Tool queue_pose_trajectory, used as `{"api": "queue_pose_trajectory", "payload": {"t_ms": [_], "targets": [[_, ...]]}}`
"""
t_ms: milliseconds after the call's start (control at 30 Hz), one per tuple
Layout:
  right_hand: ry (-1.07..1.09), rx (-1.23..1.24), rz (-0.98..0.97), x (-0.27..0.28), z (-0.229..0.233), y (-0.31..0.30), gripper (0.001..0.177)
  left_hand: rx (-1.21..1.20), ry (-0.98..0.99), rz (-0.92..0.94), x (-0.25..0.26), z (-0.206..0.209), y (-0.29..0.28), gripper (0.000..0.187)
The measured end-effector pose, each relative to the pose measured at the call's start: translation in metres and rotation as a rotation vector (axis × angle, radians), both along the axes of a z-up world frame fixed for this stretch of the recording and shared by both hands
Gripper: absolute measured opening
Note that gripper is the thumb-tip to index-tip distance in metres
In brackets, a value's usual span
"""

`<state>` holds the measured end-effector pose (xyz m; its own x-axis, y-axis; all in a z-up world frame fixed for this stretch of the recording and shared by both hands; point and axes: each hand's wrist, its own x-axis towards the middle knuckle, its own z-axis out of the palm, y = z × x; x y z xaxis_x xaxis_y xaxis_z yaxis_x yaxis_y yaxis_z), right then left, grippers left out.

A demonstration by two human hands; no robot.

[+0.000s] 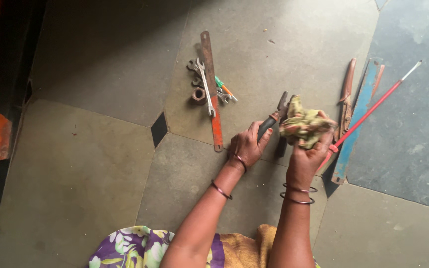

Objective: The person sits on a tiled floor and wipes a wrench and a pair of pliers with a cloth. They clean the tools thoroughly, turning them over to wipe different sides, and place them back on the floor among other tools.

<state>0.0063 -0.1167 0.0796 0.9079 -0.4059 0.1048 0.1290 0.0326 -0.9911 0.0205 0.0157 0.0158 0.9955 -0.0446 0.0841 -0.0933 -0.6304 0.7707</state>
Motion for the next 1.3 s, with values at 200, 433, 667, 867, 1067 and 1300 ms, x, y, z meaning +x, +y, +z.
{"api": "queue_pose_trajectory", "payload": {"t_ms": [200,433,667,867,1067,1300], "targets": [[0.108,-0.701,0.029,0.004,-0.015,0.016,0.05,0.138,0.05,0.019,-0.003,-0.028,-0.002,0.035],[0.132,-0.744,-0.074,0.003,-0.035,0.019,0.055,0.254,0.036,-0.009,0.001,-0.034,-0.008,0.031],[-0.125,-0.022,-0.387,0.004,-0.026,-0.005,0.06,0.158,-0.135,-0.011,-0.004,-0.012,-0.008,0.032],[-0.011,-0.578,-0.082,0.018,-0.018,-0.002,0.062,0.142,-0.142,-0.013,-0.002,-0.024,-0.01,0.035],[0.081,-0.682,0.041,0.017,-0.015,0.002,0.077,0.132,-0.192,-0.021,-0.005,-0.043,-0.011,0.035],[0.204,-0.586,0.061,0.017,-0.003,-0.008,0.083,0.135,-0.25,-0.031,-0.002,-0.032,-0.009,0.04]]}}
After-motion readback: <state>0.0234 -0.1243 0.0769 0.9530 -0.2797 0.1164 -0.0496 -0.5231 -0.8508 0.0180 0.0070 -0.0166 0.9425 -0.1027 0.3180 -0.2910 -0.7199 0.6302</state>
